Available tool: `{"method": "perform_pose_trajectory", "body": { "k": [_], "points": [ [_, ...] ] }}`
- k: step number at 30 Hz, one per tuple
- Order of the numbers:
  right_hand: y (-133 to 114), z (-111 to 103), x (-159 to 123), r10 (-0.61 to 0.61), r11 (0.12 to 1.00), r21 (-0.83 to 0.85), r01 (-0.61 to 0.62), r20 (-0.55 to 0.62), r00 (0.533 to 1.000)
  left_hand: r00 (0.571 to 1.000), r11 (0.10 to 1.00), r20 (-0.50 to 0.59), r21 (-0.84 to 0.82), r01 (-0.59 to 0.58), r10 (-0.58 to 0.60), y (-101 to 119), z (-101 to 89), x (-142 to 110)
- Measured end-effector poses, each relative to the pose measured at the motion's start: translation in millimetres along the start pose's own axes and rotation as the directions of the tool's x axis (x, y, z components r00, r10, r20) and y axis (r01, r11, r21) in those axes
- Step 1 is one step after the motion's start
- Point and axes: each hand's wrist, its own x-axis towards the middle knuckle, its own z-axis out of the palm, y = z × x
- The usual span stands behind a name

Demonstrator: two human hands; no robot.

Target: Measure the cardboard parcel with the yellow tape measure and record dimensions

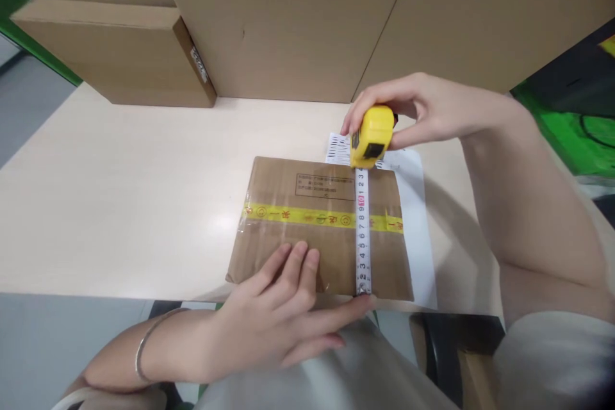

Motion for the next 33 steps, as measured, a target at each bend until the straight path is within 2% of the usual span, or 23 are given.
{"method": "perform_pose_trajectory", "body": {
  "k": [5, 8, 11, 14, 16, 18, 20, 21, 22, 23, 24, 25, 26, 27, 28, 29, 30, 32, 33],
  "points": [
    [23.3, -5.3, 7.6, 0.089, 0.993, 0.077, -0.093, 0.048, 0.995, 1.0, 1.0, -0.007, 0.001, 0.006, -0.006, 0.5, 0.0, 0.4],
    [22.9, -4.8, -0.1, 0.022, 0.996, 0.082, -0.022, -0.001, 1.0, 1.0, 1.0, -0.003, 0.006, 0.002, -0.002, -0.7, -1.0, 0.8],
    [4.1, 6.1, -13.3, -0.093, 0.995, 0.037, 0.093, -0.011, 0.996, 1.0, 1.0, -0.005, 0.015, -0.013, 0.013, -2.4, -0.6, 1.3],
    [-28.1, 35.7, -28.3, -0.166, 0.986, 0.004, 0.166, 0.109, 0.98, 0.999, 1.0, -0.048, -0.015, -0.012, 0.011, -1.0, 1.3, 1.7],
    [-48.3, 59.5, -39.8, -0.221, 0.975, 0.039, 0.218, 0.179, 0.959, 0.994, 0.996, -0.1, -0.087, 0.029, -0.038, 1.7, 0.6, 1.2],
    [-61.7, 77.7, -54.3, -0.229, 0.973, 0.075, 0.218, 0.189, 0.955, 0.986, 0.972, -0.127, -0.221, 0.076, -0.106, 2.3, -4.3, -1.2],
    [-66.0, 85.6, -72.5, -0.148, 0.986, 0.092, 0.139, 0.105, 0.983, 0.976, 0.898, -0.104, -0.42, 0.131, -0.191, -3.5, -13.7, -5.7],
    [-64.6, 85.8, -82.6, -0.075, 0.991, 0.107, 0.075, 0.001, 0.997, 0.964, 0.834, -0.089, -0.525, 0.167, -0.249, -9.9, -18.9, -8.7],
    [-61.0, 84.3, -92.9, 0.025, 0.991, 0.135, -0.007, -0.138, 0.99, 0.938, 0.761, -0.069, -0.606, 0.231, -0.34, -18.8, -23.4, -11.9],
    [-55.7, 81.8, -102.9, 0.141, 0.979, 0.186, -0.088, -0.29, 0.947, 0.875, 0.682, -0.06, -0.652, 0.33, -0.481, -30.0, -26.2, -15.2],
    [-49.0, 79.1, -112.1, 0.265, 0.952, 0.26, -0.163, -0.426, 0.865, 0.796, 0.618, -0.118, -0.7, 0.358, -0.594, -42.9, -26.8, -18.1],
    [-41.6, 76.8, -119.8, 0.389, 0.91, 0.346, -0.228, -0.521, 0.76, 0.698, 0.556, -0.152, -0.729, 0.399, -0.7, -56.6, -24.7, -20.4],
    [-34.2, 75.4, -125.6, 0.504, 0.855, 0.433, -0.286, -0.559, 0.658, 0.608, 0.436, -0.047, -0.741, 0.511, -0.792, -70.3, -20.0, -21.8],
    [-27.3, 75.1, -129.3, 0.599, 0.793, 0.506, -0.339, -0.549, 0.583, 0.541, 0.336, 0.05, -0.734, 0.59, -0.84, -82.7, -13.3, -21.9],
    [-21.5, 75.9, -130.7, 0.671, 0.734, 0.56, -0.385, -0.505, 0.543, 0.5, 0.24, 0.188, -0.703, 0.67, -0.846, -93.1, -5.4, -20.8],
    [-17.4, 77.6, -130.1, 0.718, 0.682, 0.595, -0.426, -0.435, 0.543, 0.457, 0.156, 0.309, -0.662, 0.733, -0.834, -100.8, 2.6, -18.4],
    [-15.1, 79.9, -128.0, 0.742, 0.645, 0.611, -0.459, -0.356, 0.569, 0.44, 0.099, 0.399, -0.64, 0.762, -0.804, -105.5, 9.9, -15.1],
    [-16.3, 84.5, -122.2, 0.723, 0.628, 0.625, -0.463, -0.248, 0.645, 0.487, 0.011, 0.537, -0.663, 0.748, -0.689, -107.3, 18.9, -7.5],
    [-19.6, 86.3, -120.7, 0.697, 0.638, 0.631, -0.441, -0.23, 0.68, 0.518, -0.035, 0.567, -0.695, 0.718, -0.64, -105.8, 19.8, -4.3]
  ]
}}
